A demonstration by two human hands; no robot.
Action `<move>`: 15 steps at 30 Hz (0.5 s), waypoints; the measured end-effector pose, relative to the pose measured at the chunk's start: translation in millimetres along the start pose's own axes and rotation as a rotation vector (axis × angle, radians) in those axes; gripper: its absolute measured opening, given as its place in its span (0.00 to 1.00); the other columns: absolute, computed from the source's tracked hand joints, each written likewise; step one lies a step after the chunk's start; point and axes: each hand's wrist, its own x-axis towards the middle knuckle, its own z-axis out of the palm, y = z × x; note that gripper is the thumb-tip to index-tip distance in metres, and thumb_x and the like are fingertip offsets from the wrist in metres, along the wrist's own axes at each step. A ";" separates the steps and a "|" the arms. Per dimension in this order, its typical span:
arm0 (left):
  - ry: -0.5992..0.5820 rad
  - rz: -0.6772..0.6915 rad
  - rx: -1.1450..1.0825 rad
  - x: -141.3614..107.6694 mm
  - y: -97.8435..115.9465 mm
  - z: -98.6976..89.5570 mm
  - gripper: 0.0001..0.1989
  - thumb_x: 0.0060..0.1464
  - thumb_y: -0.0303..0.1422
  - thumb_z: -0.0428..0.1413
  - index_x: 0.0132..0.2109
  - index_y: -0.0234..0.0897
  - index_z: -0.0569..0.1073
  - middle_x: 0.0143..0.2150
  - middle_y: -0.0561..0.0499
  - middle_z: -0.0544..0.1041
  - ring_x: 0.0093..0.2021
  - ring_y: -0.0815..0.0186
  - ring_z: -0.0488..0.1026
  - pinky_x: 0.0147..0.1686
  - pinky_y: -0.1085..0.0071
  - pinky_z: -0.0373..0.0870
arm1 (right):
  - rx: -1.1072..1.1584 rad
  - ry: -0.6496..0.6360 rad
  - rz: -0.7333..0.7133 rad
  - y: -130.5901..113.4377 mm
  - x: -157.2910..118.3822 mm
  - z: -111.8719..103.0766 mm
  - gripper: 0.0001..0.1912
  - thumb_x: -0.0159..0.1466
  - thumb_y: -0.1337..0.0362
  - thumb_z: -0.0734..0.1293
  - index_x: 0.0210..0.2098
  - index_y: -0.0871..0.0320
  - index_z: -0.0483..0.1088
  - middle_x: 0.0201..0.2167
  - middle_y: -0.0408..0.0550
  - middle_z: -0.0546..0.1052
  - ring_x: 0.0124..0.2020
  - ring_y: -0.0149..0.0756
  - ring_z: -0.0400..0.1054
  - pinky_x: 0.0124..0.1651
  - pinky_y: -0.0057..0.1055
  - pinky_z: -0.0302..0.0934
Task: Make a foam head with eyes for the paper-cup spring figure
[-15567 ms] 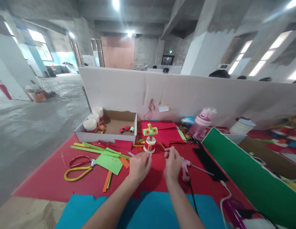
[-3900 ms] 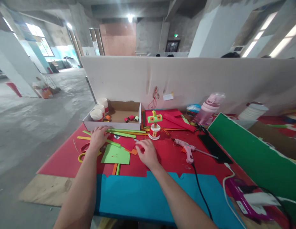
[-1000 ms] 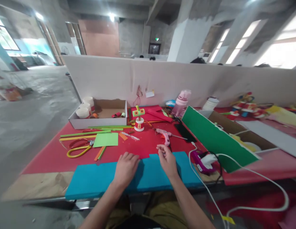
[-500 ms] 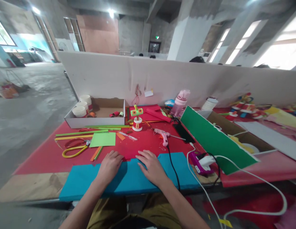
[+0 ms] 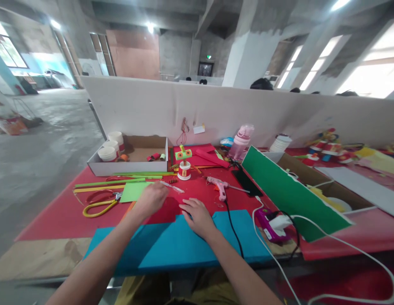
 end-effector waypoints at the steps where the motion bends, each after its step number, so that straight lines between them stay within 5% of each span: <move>1: 0.058 -0.089 0.014 9.4 -13.9 -8.4 0.14 0.61 0.30 0.45 0.39 0.37 0.76 0.38 0.44 0.76 0.42 0.61 0.71 0.42 0.68 0.66 | -0.007 -0.003 0.001 -2.0 4.5 -1.1 0.14 0.66 0.63 0.60 0.47 0.51 0.73 0.51 0.48 0.74 0.53 0.40 0.63 0.55 0.38 0.56; 5: 0.143 -0.398 0.025 50.3 -81.9 -41.7 0.15 0.58 0.34 0.47 0.42 0.38 0.78 0.39 0.45 0.79 0.41 0.59 0.73 0.39 0.70 0.66 | -0.078 -0.012 0.060 -12.2 30.5 -0.5 0.12 0.66 0.63 0.59 0.33 0.56 0.74 0.35 0.50 0.76 0.40 0.38 0.67 0.42 0.32 0.58; 8: 0.129 -0.546 -0.001 76.5 -130.8 -55.4 0.16 0.54 0.35 0.48 0.44 0.38 0.78 0.41 0.47 0.80 0.41 0.58 0.74 0.40 0.69 0.67 | -0.048 0.042 0.133 -13.5 44.7 7.4 0.08 0.65 0.65 0.60 0.34 0.57 0.70 0.36 0.48 0.75 0.36 0.35 0.67 0.35 0.28 0.56; 12: -0.017 -0.560 -0.052 101.7 -175.6 -49.3 0.16 0.51 0.33 0.51 0.45 0.36 0.78 0.45 0.46 0.79 0.44 0.58 0.74 0.42 0.70 0.68 | 0.067 0.042 0.149 -6.3 48.2 16.1 0.04 0.63 0.69 0.61 0.33 0.55 0.67 0.35 0.44 0.74 0.31 0.31 0.67 0.30 0.26 0.52; 15: -0.193 -0.476 -0.133 116.0 -191.1 -31.0 0.13 0.46 0.32 0.56 0.39 0.37 0.79 0.39 0.48 0.80 0.40 0.62 0.75 0.40 0.72 0.69 | 0.092 0.068 0.156 -2.8 47.1 17.6 0.05 0.62 0.70 0.61 0.32 0.56 0.66 0.32 0.43 0.73 0.30 0.31 0.66 0.29 0.25 0.50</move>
